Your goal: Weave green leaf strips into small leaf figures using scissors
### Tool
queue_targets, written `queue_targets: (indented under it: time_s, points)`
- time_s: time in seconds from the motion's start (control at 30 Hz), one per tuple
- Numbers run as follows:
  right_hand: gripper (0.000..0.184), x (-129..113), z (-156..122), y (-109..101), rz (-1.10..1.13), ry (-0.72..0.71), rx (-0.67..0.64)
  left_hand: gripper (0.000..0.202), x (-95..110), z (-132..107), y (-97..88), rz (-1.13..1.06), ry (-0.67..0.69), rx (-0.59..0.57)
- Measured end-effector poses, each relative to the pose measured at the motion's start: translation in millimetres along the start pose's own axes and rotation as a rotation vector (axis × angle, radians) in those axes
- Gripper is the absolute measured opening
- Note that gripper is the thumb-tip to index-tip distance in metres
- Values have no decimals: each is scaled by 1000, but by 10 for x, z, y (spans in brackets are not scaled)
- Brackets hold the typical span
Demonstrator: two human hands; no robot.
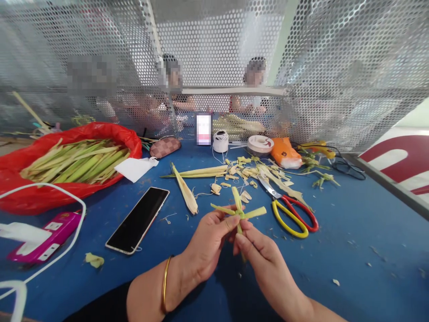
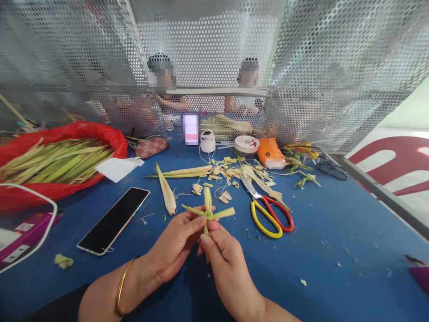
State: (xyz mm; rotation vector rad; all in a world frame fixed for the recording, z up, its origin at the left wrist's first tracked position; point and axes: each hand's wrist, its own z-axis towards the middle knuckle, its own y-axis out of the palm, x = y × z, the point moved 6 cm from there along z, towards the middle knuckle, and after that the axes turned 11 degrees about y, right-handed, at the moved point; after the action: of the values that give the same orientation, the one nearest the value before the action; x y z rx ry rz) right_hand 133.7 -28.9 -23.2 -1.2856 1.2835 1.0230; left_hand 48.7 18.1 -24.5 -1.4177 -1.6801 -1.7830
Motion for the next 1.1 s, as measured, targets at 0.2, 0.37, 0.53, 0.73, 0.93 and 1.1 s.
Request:
queue_targets:
  time_s: [0.2, 0.37, 0.53, 0.73, 0.93, 1.1]
  points:
    - [34, -15, 11, -31, -64, -35, 17, 23, 2, -14, 6, 24, 32, 9]
    - [34, -58, -18, 4, -173, -91, -9, 23, -29, -37, -11, 22, -1, 34]
    - [35, -48, -41, 41, -289, -107, 17, 29, -28, -6, -61, 75, -45, 28]
    - [28, -400, -118, -243, -673, -409, 161, 17, 165, 51, -112, 228, 47, 20]
    - [13, -440, -1, -382, -889, -421, 231, 25, 162, 20, -78, 234, -2, -15]
    - [32, -243, 39, -251, -775, -222, 77, 32, 97, 16, -66, 420, 7, -73]
